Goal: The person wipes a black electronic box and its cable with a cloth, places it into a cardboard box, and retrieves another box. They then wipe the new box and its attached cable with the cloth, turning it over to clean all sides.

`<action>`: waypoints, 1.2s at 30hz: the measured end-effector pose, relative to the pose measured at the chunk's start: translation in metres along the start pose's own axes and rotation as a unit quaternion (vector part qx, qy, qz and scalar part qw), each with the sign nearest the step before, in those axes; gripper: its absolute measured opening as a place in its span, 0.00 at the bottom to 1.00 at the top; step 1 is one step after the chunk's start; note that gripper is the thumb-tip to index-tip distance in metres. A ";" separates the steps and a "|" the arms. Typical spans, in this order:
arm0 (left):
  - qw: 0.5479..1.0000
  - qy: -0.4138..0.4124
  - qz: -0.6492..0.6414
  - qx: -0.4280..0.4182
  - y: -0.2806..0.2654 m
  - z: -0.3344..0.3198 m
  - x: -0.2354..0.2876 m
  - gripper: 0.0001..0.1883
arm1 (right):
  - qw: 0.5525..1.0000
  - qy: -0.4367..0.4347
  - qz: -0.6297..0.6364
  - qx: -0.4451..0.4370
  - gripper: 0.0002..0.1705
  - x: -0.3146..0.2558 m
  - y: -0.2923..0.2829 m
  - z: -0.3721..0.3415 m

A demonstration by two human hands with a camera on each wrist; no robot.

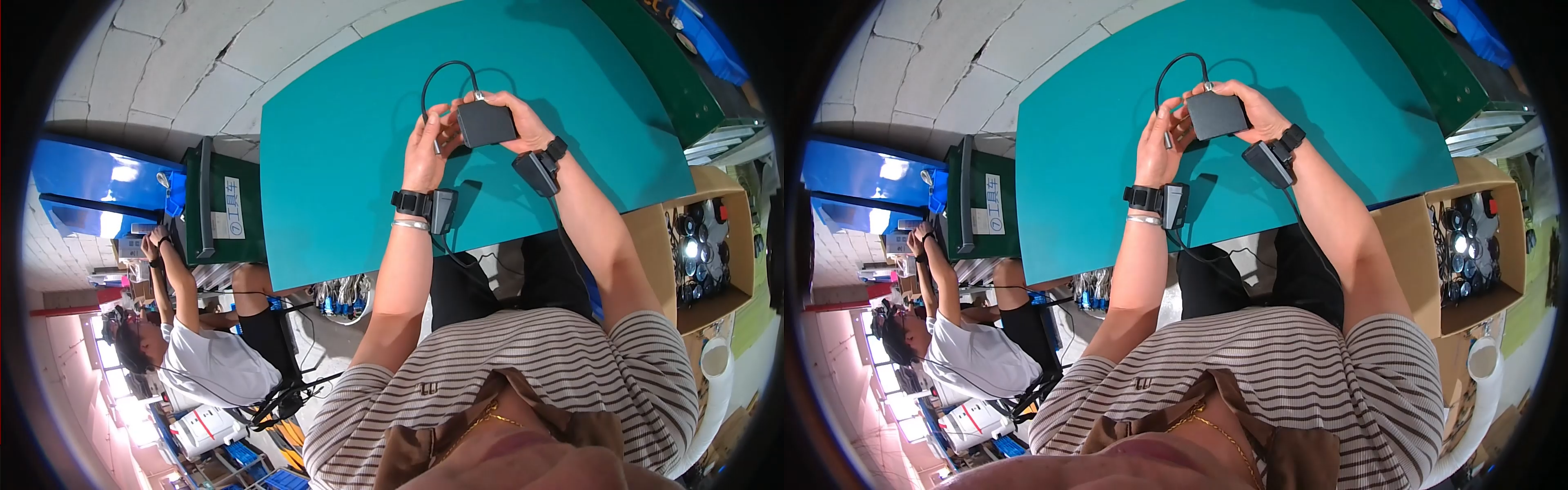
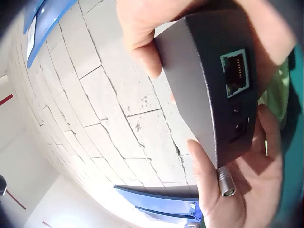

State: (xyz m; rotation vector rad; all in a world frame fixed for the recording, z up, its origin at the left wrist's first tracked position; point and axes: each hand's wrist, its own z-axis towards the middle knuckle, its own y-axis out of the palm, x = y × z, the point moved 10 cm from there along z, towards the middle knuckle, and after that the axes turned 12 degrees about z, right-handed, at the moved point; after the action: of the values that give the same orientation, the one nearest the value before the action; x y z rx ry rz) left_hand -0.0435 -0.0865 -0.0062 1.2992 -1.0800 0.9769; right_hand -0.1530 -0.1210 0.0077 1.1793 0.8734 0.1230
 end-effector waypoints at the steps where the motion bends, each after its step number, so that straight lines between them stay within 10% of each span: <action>1: 1.000 0.000 -0.020 0.018 -0.006 0.001 -0.002 0.22 | 1.000 0.018 -0.001 0.006 0.20 0.002 0.001 -0.002; 10: 0.957 0.039 -0.285 0.036 -0.034 0.003 0.009 0.19 | 0.994 0.095 -0.053 -0.006 0.19 0.010 0.002 -0.010; 12: 0.932 0.056 -0.347 -0.086 -0.021 0.002 0.016 0.17 | 0.992 0.110 -0.055 0.013 0.19 0.014 -0.003 -0.010; 25: 0.995 0.056 -0.074 -0.024 -0.013 0.000 0.012 0.14 | 0.993 0.091 -0.070 0.029 0.25 0.006 0.004 -0.011; 36: 0.997 0.009 -0.082 0.011 -0.022 -0.002 -0.002 0.15 | 0.994 0.087 -0.041 0.046 0.31 0.009 -0.003 -0.011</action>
State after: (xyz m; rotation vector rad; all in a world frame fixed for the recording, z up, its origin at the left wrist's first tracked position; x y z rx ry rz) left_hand -0.0224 -0.0854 -0.0132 1.3709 -0.9349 0.8772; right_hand -0.1553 -0.1094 -0.0003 1.2295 1.0895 0.1212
